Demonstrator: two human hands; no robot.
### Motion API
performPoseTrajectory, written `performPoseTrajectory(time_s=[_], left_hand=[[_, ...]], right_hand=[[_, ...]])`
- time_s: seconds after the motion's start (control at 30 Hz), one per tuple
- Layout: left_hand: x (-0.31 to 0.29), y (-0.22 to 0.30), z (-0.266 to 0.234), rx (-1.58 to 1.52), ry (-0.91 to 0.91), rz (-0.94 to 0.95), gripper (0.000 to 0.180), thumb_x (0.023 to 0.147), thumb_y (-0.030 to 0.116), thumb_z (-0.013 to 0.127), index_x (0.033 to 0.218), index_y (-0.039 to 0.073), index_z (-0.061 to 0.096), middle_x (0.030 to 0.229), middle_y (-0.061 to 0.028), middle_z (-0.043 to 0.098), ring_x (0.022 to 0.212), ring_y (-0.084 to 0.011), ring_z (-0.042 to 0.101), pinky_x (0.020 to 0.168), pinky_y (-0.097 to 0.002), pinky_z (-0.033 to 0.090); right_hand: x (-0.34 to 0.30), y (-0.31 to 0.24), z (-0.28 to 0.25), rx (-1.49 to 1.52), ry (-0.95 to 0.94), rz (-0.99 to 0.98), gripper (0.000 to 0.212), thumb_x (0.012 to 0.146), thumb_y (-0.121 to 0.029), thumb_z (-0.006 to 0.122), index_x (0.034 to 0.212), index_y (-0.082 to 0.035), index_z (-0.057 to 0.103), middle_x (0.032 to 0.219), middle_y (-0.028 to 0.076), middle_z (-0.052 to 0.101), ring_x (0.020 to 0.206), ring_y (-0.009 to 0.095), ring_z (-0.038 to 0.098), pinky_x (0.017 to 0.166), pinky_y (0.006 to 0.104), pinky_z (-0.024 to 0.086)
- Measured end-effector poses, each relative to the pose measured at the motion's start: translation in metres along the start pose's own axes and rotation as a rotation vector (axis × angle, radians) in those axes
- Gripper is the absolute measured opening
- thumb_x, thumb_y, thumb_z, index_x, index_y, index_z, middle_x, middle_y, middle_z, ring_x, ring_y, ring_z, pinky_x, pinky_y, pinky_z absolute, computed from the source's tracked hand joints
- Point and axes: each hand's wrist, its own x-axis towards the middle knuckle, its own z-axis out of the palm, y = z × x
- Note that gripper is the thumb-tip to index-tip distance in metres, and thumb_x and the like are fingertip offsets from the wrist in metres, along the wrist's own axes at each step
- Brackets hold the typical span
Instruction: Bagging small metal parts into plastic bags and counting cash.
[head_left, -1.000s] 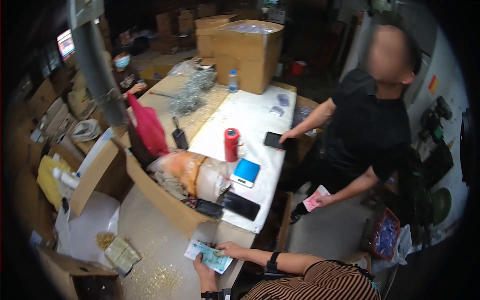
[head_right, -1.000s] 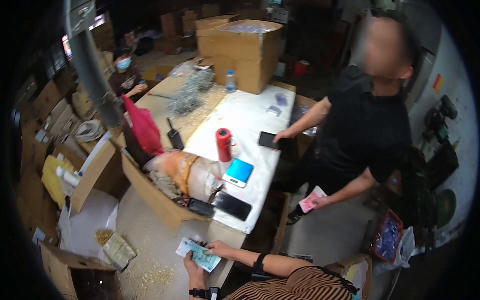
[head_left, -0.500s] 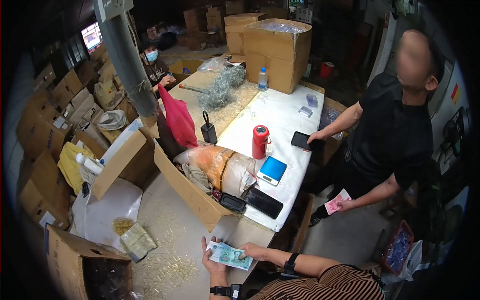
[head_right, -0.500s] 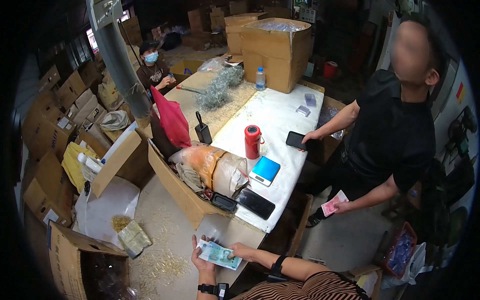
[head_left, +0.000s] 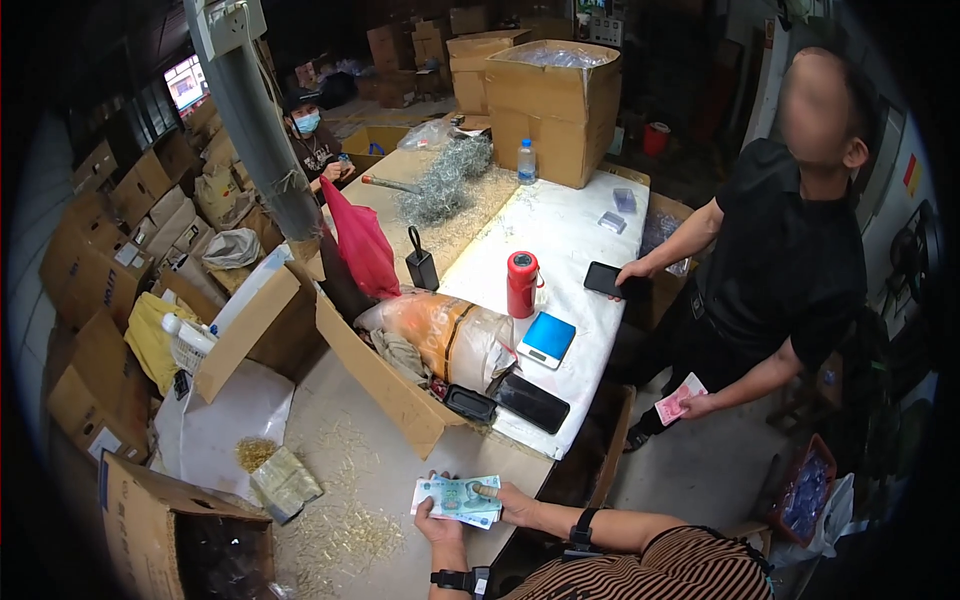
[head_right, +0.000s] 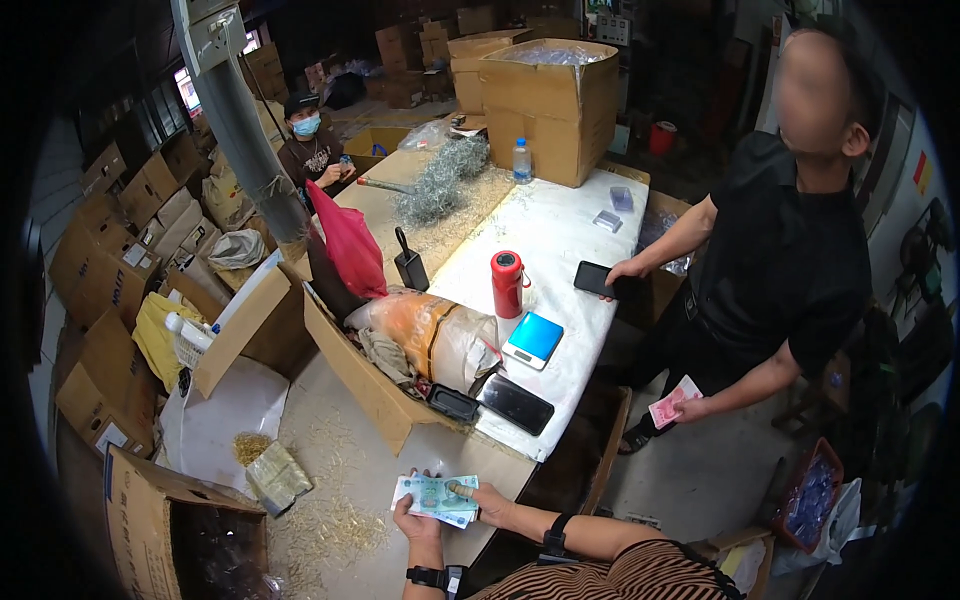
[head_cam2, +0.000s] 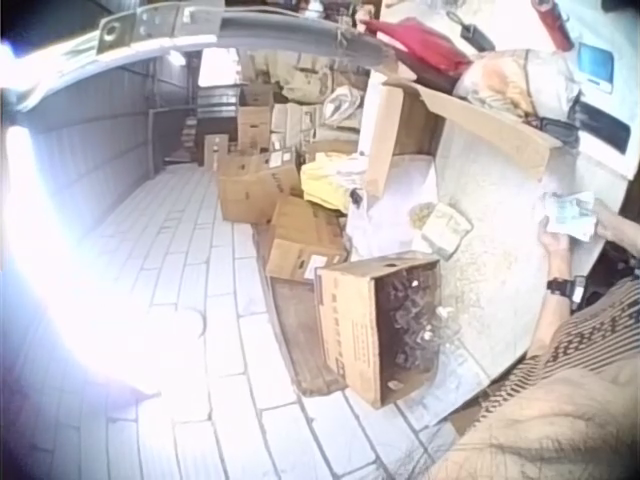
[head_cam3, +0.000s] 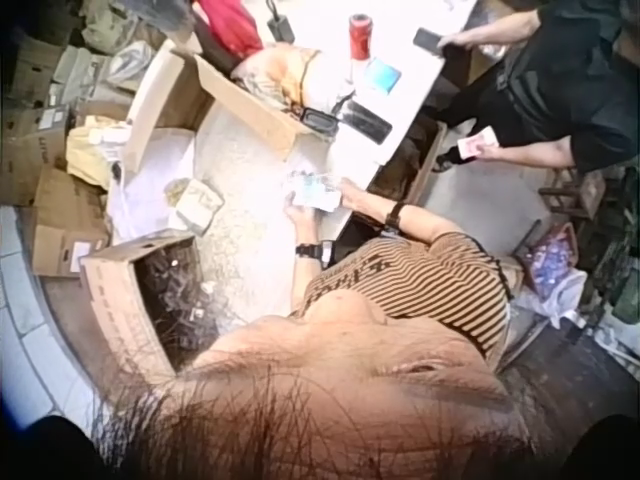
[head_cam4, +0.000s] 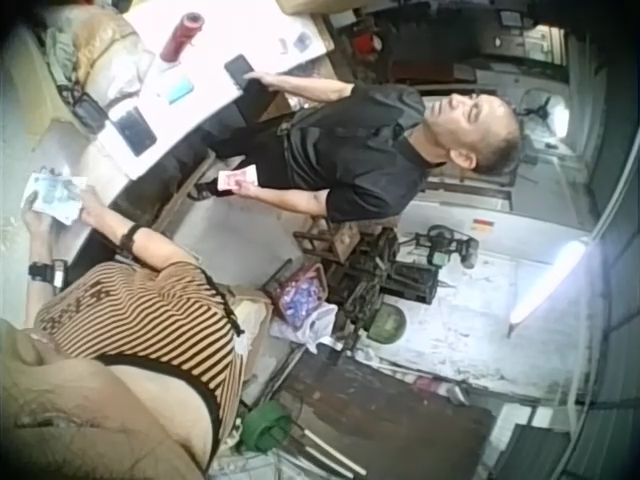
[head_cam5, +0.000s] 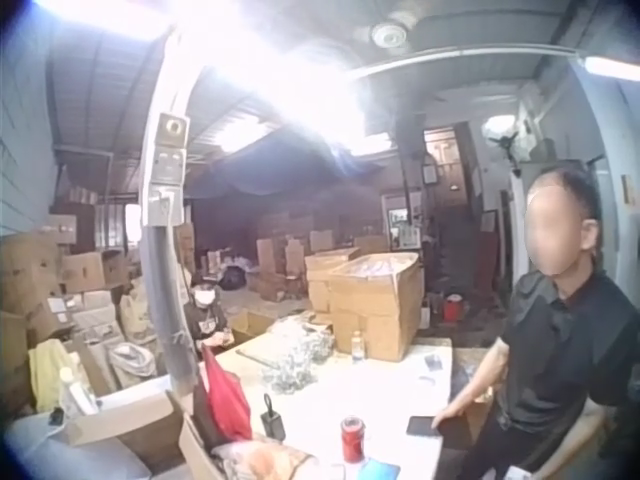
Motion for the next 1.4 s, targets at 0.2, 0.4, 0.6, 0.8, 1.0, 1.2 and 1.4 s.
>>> performPoseTrajectory(time_s=[0.2,0.4,0.6,0.8,1.0,1.2,1.4], left_hand=[[0.0,-0.02,-0.007,0.249,-0.105,-0.061,0.063,0.068,0.003,0.042,0.131,-0.004,0.036,0.128,-0.0188,0.046,0.121,-0.036,0.042,0.107,-0.047,0.028],[-0.012,-0.008,0.006,-0.025,-0.092,-0.15,0.067,0.065,0.006,0.043,0.131,-0.002,0.037,0.127,-0.0171,0.047,0.121,-0.033,0.042,0.107,-0.0468,0.028],[-0.01,-0.021,0.01,0.106,-0.108,-0.17,0.072,0.06,0.005,0.043,0.132,-0.004,0.036,0.128,-0.0172,0.046,0.122,-0.0317,0.04,0.107,-0.0466,0.028],[0.002,-0.023,-0.014,0.172,-0.207,-0.272,0.073,0.059,0.005,0.043,0.131,-0.005,0.036,0.128,-0.0191,0.045,0.123,-0.0333,0.039,0.107,-0.0466,0.028],[0.02,0.005,-0.038,0.205,-0.001,-0.183,0.074,0.057,0.0,0.042,0.131,-0.005,0.036,0.13,-0.0205,0.043,0.123,-0.0343,0.039,0.107,-0.0473,0.028],[0.014,0.032,-0.005,0.822,0.168,0.267,0.039,0.092,0.015,0.041,0.125,-0.006,0.042,0.12,-0.02,0.053,0.107,-0.0289,0.053,0.093,-0.0358,0.042],[-0.004,0.02,-0.017,2.212,-0.417,0.781,0.049,0.092,0.02,0.042,0.131,-0.009,0.035,0.133,-0.0263,0.04,0.123,-0.0387,0.039,0.105,-0.0421,0.03]], right_hand=[[-0.01,-0.001,0.002,-0.219,0.002,-0.161,0.036,0.084,-0.007,0.061,0.118,0.001,0.051,0.11,0.009,0.061,0.096,0.017,0.061,0.085,0.0298,0.05],[-0.006,0.011,0.007,-0.15,-0.147,-0.078,0.042,0.083,-0.015,0.066,0.12,-0.003,0.05,0.114,0.004,0.058,0.105,0.013,0.056,0.091,0.0276,0.045],[-0.014,0.004,0.002,-0.361,0.065,-0.123,0.046,0.083,-0.015,0.067,0.122,-0.002,0.049,0.113,0.004,0.058,0.101,0.011,0.056,0.088,0.0259,0.045],[-0.03,-0.003,0.009,-0.557,0.174,-0.209,0.03,0.082,-0.015,0.066,0.108,0.0,0.059,0.098,0.002,0.063,0.087,0.008,0.057,0.076,0.0232,0.046],[-0.032,-0.018,0.01,-0.828,0.143,-0.182,0.022,0.08,-0.008,0.061,0.099,0.001,0.063,0.086,0.003,0.065,0.078,0.009,0.056,0.073,0.0253,0.046],[0.003,-0.026,-0.04,-1.26,0.234,-0.448,0.022,0.078,-0.009,0.058,0.098,0.0,0.061,0.076,0.016,0.063,0.068,0.015,0.056,0.067,0.0327,0.046],[-0.001,-0.033,-0.033,-1.27,0.189,-0.441,0.024,0.075,-0.01,0.058,0.097,0.0,0.062,0.078,0.021,0.062,0.068,0.021,0.059,0.067,0.0345,0.046]])
